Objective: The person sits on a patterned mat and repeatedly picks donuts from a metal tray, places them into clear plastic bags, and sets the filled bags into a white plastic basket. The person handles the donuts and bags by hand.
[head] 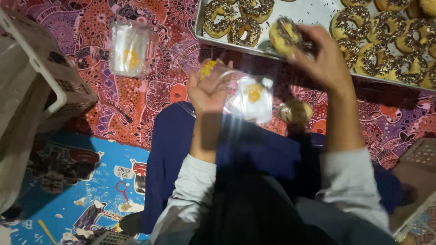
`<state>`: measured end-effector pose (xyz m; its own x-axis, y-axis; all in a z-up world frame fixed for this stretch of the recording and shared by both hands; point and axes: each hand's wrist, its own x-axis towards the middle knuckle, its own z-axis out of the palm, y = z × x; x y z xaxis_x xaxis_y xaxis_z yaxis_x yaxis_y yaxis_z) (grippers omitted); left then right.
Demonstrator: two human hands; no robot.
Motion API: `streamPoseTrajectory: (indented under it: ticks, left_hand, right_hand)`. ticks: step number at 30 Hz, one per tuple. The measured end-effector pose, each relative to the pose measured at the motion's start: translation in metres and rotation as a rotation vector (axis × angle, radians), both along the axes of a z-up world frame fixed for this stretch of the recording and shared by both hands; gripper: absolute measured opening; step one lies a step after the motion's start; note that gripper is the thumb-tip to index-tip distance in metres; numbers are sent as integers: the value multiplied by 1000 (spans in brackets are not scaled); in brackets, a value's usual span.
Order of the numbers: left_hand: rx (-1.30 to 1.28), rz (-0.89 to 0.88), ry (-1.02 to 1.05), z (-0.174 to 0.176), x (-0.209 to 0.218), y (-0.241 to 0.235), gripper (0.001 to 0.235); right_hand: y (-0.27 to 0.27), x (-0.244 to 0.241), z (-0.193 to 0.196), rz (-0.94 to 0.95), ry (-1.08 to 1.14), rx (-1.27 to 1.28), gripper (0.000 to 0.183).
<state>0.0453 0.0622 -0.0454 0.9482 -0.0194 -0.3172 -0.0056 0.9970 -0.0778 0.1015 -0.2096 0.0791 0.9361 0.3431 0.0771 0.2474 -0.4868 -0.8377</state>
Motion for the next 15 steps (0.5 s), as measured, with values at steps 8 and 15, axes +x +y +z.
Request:
streamPoseTrajectory:
  ticks: [8, 15]
  left_hand:
    - [432, 181, -228, 28, -24, -37, 51]
    - [758, -95, -253, 56, -57, -70, 76]
  right_hand:
    - [76, -124, 9, -118, -138, -99, 62]
    - [129, -114, 29, -360, -329, -114, 63]
